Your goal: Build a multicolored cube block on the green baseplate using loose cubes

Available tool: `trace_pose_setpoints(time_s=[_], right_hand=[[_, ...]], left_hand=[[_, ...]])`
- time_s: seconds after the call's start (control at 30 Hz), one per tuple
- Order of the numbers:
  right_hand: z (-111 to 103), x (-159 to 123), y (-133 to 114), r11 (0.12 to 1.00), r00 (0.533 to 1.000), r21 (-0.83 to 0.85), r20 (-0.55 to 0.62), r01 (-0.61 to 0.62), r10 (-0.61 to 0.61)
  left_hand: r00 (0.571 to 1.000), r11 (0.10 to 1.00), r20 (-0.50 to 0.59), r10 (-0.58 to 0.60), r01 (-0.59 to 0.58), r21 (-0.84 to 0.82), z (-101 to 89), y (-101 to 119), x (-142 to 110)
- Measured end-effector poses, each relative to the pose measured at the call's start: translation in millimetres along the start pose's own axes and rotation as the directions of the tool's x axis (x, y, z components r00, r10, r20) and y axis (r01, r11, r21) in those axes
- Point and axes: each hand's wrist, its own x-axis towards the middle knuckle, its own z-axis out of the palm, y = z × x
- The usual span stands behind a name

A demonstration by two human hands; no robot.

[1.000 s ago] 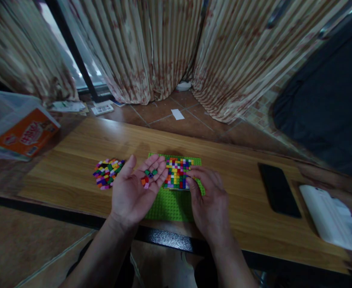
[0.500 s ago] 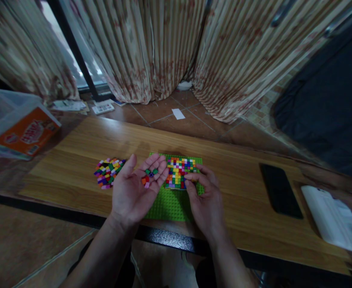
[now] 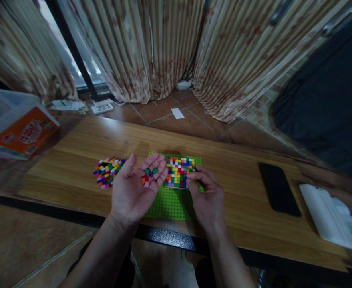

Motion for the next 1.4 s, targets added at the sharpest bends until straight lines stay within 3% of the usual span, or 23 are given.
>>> trace_pose_setpoints(time_s=[0.47, 0.57, 0.67, 0.8, 0.93, 1.2, 1.3, 1.4], right_hand=[[2.0, -0.9, -4.9, 1.000, 1.000, -0.011, -0.020, 0.023, -0.023], [0.9, -1.9, -13.2, 0.993, 0.989, -0.012, -0.082, 0.119, -0.119], [3.7, -4.6, -24.7, 0.954, 0.950, -0.093, -0.106, 0.285, -0.294], [12.7, -9.5, -37.0, 0.856, 0.881, -0.214, 0.049, 0.470, -0.471], [18.0, -10.3, -42.1, 0.754, 0.821, -0.330, 0.163, 0.568, -0.547], [18.5, -6.8, -43.5, 0.691, 0.807, -0.429, 0.196, 0.581, -0.557], [15.7, -5.4, -42.0, 0.752, 0.836, -0.390, 0.100, 0.532, -0.539], [7.9, -0.2, -38.3, 0.861, 0.890, -0.315, -0.096, 0.398, -0.446]], left_hand=[[1.000, 1.000, 0.008, -0.025, 0.025, 0.017, 1.5, -0.7, -0.4], [0.997, 0.999, 0.057, -0.049, 0.047, 0.027, 2.5, -1.6, -1.0], [0.989, 0.995, 0.114, -0.093, 0.089, 0.036, 4.3, -2.6, -2.1], [0.977, 0.990, 0.161, -0.139, 0.134, 0.042, 6.2, -3.5, -4.0], [0.966, 0.984, 0.193, -0.175, 0.168, 0.050, 6.8, -4.4, -5.4], [0.961, 0.981, 0.199, -0.193, 0.182, 0.069, 7.1, -6.0, -7.2], [0.961, 0.978, 0.185, -0.204, 0.194, 0.072, 8.5, -5.5, -7.0], [0.982, 0.988, 0.119, -0.149, 0.142, 0.061, 6.9, -2.1, -4.0]])
